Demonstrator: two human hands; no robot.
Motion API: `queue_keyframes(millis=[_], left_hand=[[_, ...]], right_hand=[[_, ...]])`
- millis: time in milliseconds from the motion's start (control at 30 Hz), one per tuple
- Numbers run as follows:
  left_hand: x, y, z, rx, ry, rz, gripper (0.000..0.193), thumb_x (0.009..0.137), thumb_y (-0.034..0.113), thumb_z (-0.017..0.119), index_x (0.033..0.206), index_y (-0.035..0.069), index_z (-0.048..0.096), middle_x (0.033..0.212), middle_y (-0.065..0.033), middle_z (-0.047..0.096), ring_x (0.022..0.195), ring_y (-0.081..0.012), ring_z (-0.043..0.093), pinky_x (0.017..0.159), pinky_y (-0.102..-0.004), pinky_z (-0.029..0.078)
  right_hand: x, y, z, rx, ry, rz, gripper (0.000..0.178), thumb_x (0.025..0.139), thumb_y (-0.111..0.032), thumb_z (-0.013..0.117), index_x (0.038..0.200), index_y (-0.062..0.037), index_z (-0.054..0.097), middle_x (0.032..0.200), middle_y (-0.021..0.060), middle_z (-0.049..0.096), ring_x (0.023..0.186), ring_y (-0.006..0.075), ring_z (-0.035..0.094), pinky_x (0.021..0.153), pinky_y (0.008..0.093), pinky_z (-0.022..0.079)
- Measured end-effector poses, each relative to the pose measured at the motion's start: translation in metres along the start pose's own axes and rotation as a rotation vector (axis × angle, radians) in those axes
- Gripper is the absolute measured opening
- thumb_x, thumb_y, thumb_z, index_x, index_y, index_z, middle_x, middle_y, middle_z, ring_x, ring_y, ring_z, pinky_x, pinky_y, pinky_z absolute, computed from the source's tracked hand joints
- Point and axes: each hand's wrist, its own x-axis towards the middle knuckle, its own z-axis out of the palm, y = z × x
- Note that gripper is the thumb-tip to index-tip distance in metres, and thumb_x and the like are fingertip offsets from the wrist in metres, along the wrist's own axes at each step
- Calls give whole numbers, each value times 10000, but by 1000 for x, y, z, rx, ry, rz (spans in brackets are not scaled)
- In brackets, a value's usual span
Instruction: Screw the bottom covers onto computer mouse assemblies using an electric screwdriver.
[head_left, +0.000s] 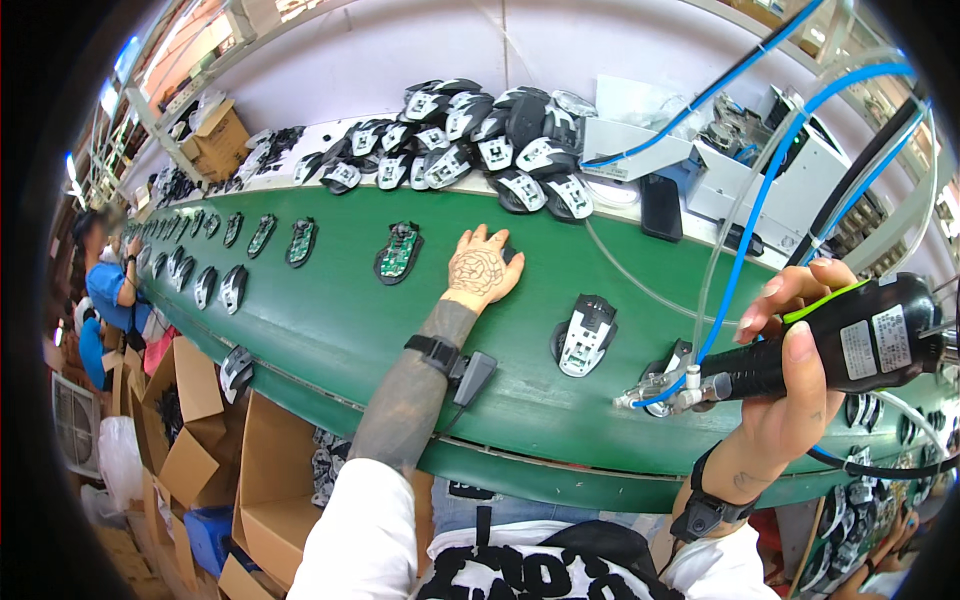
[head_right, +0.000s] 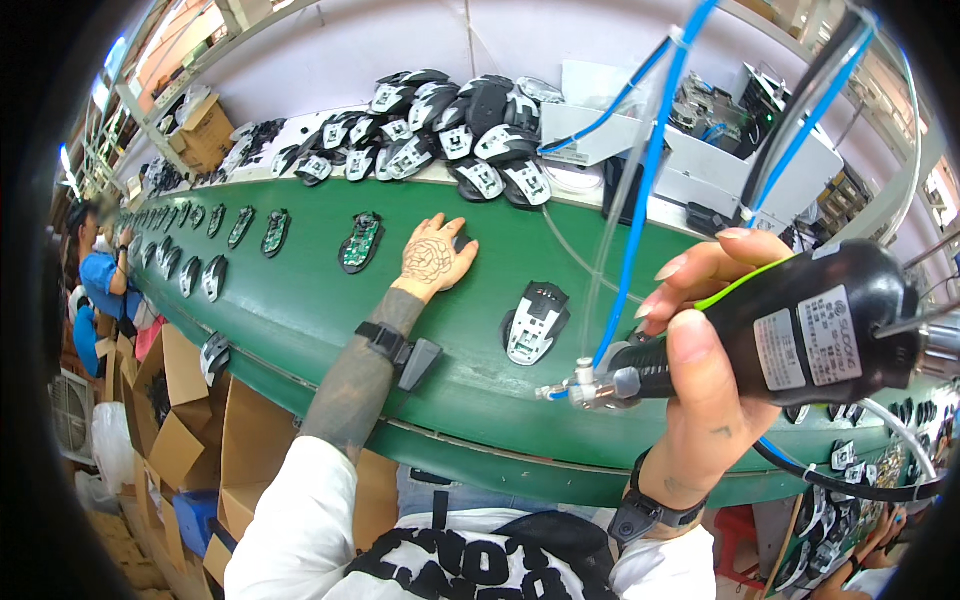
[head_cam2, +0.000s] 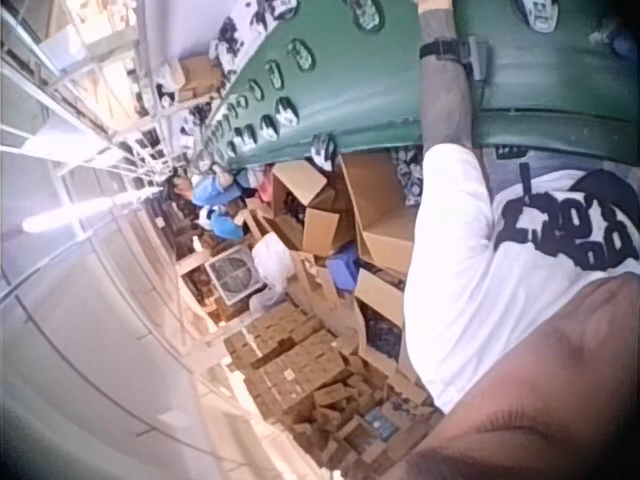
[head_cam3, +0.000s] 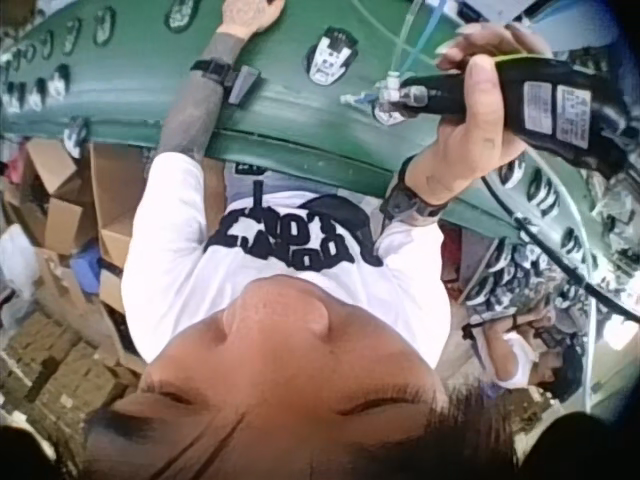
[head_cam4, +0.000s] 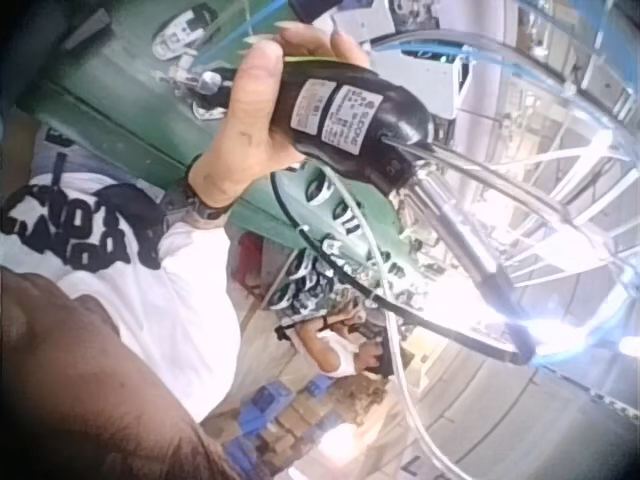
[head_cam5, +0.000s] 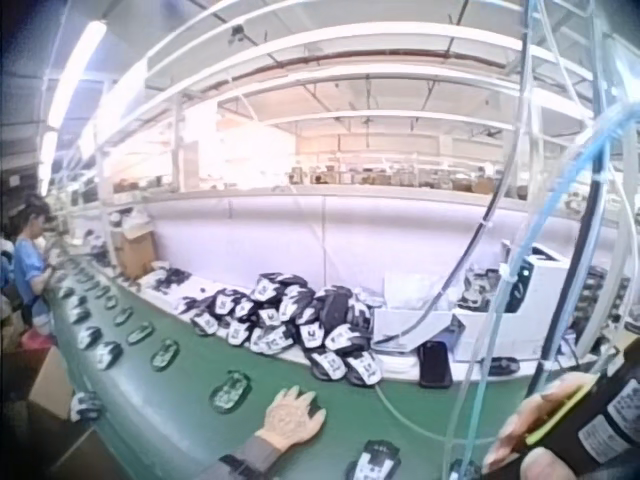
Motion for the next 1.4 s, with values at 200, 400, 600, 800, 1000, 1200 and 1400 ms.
queue_keyframes(millis=[200, 400, 600, 800, 1000, 1200, 1400], left_hand=[[-19, -27, -20, -175, -34, 265, 615, 826, 524, 513, 1225, 56, 522, 1303, -257, 422, 1215, -385, 400, 1022, -432, 323], [-119, -177, -150, 166, 271, 54, 595, 606, 309, 730, 1147, 110, 583, 1242, -200, 479, 1138, -374, 447, 974, -443, 373], [-254, -334, -217, -233, -11, -546, 752, 607, 195, 710, 1315, 172, 457, 1429, -167, 285, 1325, -306, 268, 1076, -380, 253], [-184, -259, -189, 37, 115, -428, 539, 674, 290, 745, 1149, 92, 584, 996, -159, 557, 951, -298, 559, 846, -366, 450], [-46, -127, -115, -51, 287, -64, 512, 721, 403, 686, 1156, 151, 587, 1096, -183, 519, 974, -327, 552, 851, -382, 465], [1, -109, -52, -21, 65, -229, 534, 762, 467, 601, 1216, 190, 555, 1271, -201, 446, 1057, -380, 536, 894, -424, 445], [5, -102, -55, 21, 73, -168, 524, 777, 449, 595, 1217, 166, 556, 1295, -202, 459, 1148, -344, 490, 954, -401, 405]], right_hand=[[-13, 14, 3, 87, 43, 86, 406, 822, -55, 530, 1210, 13, 430, 946, 117, 543, 745, 154, 521, 652, 260, 427], [-13, 9, -16, -32, -16, 31, 425, 857, -127, 485, 1248, 13, 396, 979, 119, 518, 762, 138, 495, 653, 251, 408], [-3, 14, -8, 54, -22, 28, 437, 831, -125, 516, 1227, 19, 399, 951, 132, 516, 731, 151, 509, 626, 252, 416], [3, 18, -1, 30, -9, -2, 434, 808, -123, 556, 1197, 22, 427, 893, 137, 537, 696, 148, 520, 601, 249, 437], [-2, 14, 0, 79, -12, 29, 432, 798, -132, 579, 1179, 7, 430, 884, 130, 542, 688, 149, 527, 596, 256, 446], [-7, 13, 0, 14, -20, 9, 441, 816, -200, 565, 1183, -1, 422, 900, 132, 524, 688, 147, 513, 590, 240, 429], [-1, 16, 1, 10, -26, 13, 437, 812, -205, 562, 1174, -3, 423, 894, 133, 523, 687, 146, 510, 598, 233, 426]])
